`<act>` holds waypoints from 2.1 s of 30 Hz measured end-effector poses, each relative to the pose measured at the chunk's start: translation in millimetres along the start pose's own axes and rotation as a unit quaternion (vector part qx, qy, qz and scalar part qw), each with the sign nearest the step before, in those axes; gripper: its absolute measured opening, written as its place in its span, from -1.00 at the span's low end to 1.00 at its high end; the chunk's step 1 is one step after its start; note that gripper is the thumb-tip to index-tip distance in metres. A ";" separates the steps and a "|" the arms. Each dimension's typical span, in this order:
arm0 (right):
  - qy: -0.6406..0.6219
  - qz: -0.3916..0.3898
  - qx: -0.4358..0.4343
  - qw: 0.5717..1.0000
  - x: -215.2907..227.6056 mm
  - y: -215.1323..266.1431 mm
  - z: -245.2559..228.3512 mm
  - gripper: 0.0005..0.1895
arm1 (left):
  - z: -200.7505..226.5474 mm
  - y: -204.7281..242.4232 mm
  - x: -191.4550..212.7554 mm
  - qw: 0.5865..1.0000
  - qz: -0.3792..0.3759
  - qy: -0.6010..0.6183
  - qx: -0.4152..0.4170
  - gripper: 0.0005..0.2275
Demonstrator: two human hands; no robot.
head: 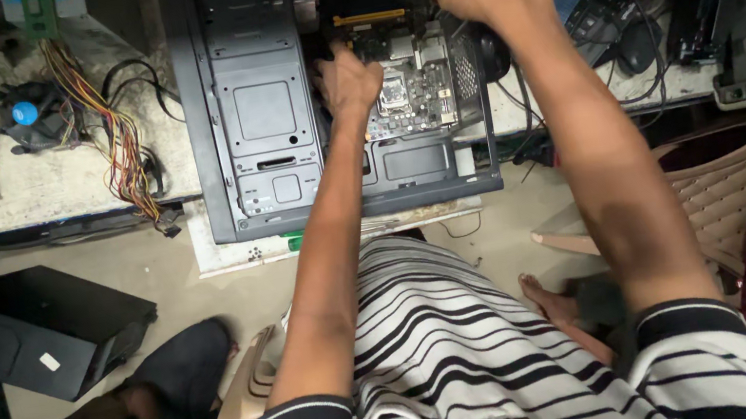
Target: The person removes a motherboard from a computer case using a screwdriver, then cleans the motherboard with a toothbrush. The person unscrews the motherboard, lifts it out, and brushes its surface.
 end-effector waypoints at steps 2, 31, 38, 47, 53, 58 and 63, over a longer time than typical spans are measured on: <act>-0.006 0.041 0.036 0.999 1.6 0.9 -2.1 -0.43 | -1.4 -0.5 -1.2 1.000 0.010 0.005 -0.004 -0.30; -0.040 0.111 0.027 0.993 2.1 21.1 -6.7 -0.35 | 12.0 9.1 12.3 0.998 0.013 0.061 0.024 -0.24; -0.058 0.147 0.021 0.987 0.2 23.2 34.2 -0.48 | 11.5 7.9 6.7 0.997 0.020 0.068 -0.006 -0.32; -0.252 0.156 -0.093 0.950 6.3 41.6 61.2 -0.55 | 6.6 -11.6 -11.8 0.974 0.038 0.160 -0.154 -0.67; -0.354 0.154 -0.080 0.919 5.8 50.4 65.0 -0.59 | 7.8 -13.6 -14.3 0.950 0.039 0.241 -0.194 -0.75; -0.411 0.149 -0.079 0.896 6.0 52.1 64.0 -0.65 | 10.8 -12.6 -14.6 0.944 -0.014 0.286 -0.164 -0.85; -0.254 0.185 -0.111 0.943 15.4 48.8 55.4 -0.66 | 16.4 -3.3 -2.1 0.954 0.045 0.248 -0.162 -0.78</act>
Point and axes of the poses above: each hand's wrist, its own y-axis away from the middle knuckle, its own x-axis out of the back of the hand, z = x × y, the point moved 2 cm from there along -y, towards the middle knuckle, and after that the axes turned 6 degrees about -z, right-handed, at the moved point
